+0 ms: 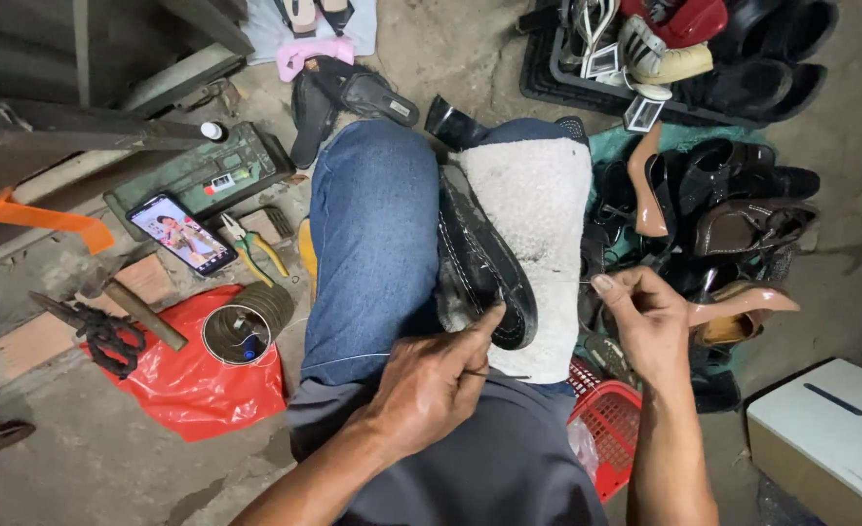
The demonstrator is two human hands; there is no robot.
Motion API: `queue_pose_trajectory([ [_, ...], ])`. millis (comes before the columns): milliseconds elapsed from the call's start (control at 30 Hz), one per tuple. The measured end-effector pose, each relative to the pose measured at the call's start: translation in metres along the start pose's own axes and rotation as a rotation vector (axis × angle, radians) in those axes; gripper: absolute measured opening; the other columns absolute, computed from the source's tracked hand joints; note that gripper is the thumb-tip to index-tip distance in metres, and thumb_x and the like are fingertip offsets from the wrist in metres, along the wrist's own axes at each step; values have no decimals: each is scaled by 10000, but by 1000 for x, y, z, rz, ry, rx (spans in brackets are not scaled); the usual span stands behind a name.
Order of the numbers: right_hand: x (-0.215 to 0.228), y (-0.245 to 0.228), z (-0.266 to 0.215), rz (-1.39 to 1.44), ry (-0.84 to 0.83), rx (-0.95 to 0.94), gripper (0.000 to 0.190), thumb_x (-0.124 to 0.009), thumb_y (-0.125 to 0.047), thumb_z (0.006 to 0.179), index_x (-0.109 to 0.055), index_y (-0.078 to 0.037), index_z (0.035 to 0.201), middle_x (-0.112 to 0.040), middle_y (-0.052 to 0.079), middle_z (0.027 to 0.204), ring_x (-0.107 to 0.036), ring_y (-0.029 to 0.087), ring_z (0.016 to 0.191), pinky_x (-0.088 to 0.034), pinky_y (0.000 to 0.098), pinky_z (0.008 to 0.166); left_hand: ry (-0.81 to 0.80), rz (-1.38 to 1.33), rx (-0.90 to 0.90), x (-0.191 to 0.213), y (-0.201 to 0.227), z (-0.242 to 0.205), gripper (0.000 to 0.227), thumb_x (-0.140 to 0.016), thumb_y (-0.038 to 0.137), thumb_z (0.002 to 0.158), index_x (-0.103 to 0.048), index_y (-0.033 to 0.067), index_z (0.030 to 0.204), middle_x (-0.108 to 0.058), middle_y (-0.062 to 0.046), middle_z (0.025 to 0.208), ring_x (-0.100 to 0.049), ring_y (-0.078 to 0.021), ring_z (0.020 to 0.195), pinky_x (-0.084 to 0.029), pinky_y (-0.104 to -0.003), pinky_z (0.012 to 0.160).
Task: The person sits on the floor and sews a black shoe using a needle and white thread. They repeatedly pull the thread through the shoe's sole and upper while holding the shoe on their lap.
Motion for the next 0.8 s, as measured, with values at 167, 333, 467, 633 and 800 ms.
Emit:
queue_pose_trajectory([
  [167, 4, 0, -6, -169, 107, -14, 253, -734, -180, 1014, -614, -76, 817, -590, 10, 868, -560, 111, 856, -466, 267, 794, -21, 74, -35, -6, 3, -2, 705, -592, -10, 879, -402, 46, 1555, -667, 43, 771, -660, -248, 630, -524, -457, 618],
  [333, -4, -73, -27, -488, 281, 403, 193, -740, -137, 1019, -672, 16, 1116, -574, 263, 1347, -533, 368, 1247, -444, 446, 1015, -5, 48, 16, -7, -4, -7, 642, -582, 74, 951, -410, 93, 1569, -650, 54, 788, -679, -270, 662, -503, -465, 642],
  [467, -33, -119, -44, -454, 183, 652, 198, -678, -82, 1038, -652, 82, 1145, -606, 293, 1331, -553, 466, 1271, -378, 524, 1148, 48, 110, 42, -3, -1, -6, 643, -595, 125, 919, -448, 119, 1545, -757, 18, 939, -737, -299, 778, -539, -480, 698],
  [633, -75, -128, -39, -512, -105, 776, 137, -588, -86, 1015, -608, 48, 996, -495, 283, 1509, -396, 529, 1461, -345, 611, 1193, -85, 69, 90, -11, -3, -4, 741, -595, 119, 902, -356, 135, 1604, -685, 74, 888, -722, -295, 748, -528, -495, 667],
  [800, -47, -105, -44, 175, -188, 489, 333, -546, -195, 1044, -549, -51, 744, -644, 173, 1265, -550, 390, 1361, -387, 572, 1261, -129, 32, 121, -9, -4, -2, 702, -562, 116, 938, -351, 163, 1606, -650, 86, 828, -709, -259, 717, -559, -472, 715],
])
Point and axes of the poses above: each hand's wrist, its own z-axis towards the middle knuckle, its own x-axis out of the back of the hand, y = z × x, the point moved 9 cm from there along z, towards the middle knuckle
